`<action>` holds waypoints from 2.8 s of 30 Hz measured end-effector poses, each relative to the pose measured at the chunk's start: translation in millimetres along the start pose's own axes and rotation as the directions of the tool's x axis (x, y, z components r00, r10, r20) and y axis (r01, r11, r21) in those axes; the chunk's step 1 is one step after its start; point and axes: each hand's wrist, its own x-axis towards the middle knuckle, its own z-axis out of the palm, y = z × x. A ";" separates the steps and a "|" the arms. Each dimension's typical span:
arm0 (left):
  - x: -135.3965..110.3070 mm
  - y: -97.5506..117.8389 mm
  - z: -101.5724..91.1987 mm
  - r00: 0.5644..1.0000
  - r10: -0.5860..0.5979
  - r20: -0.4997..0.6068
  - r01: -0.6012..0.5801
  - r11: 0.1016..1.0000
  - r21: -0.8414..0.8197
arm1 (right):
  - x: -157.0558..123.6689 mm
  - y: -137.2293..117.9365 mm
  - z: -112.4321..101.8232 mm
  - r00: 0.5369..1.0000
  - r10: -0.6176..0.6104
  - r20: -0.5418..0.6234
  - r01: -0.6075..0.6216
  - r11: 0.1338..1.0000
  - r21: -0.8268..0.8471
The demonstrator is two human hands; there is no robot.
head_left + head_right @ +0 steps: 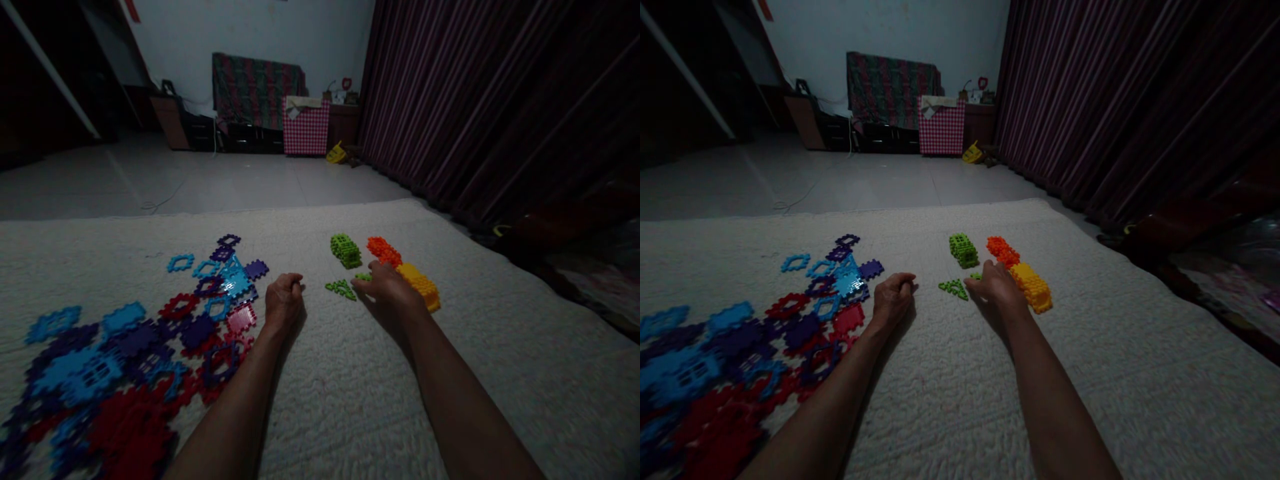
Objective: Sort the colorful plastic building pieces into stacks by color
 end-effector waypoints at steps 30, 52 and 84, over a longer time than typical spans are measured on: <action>1.4 -3.6 0.4 1.000 0.022 0.013 -0.023 0.997 0.067 | 26.6 -5.9 56.0 0.909 -0.164 -0.383 0.250 0.950 0.185; 0.2 -0.5 0.7 1.000 0.018 0.002 -0.018 1.000 0.009 | -7.2 -55.5 -3.7 0.894 -0.235 0.380 0.282 0.957 -0.073; 0.8 -1.7 0.0 1.000 0.018 0.015 -0.019 0.998 0.056 | -26.4 -81.1 12.2 0.941 -0.169 0.293 0.215 0.968 -0.129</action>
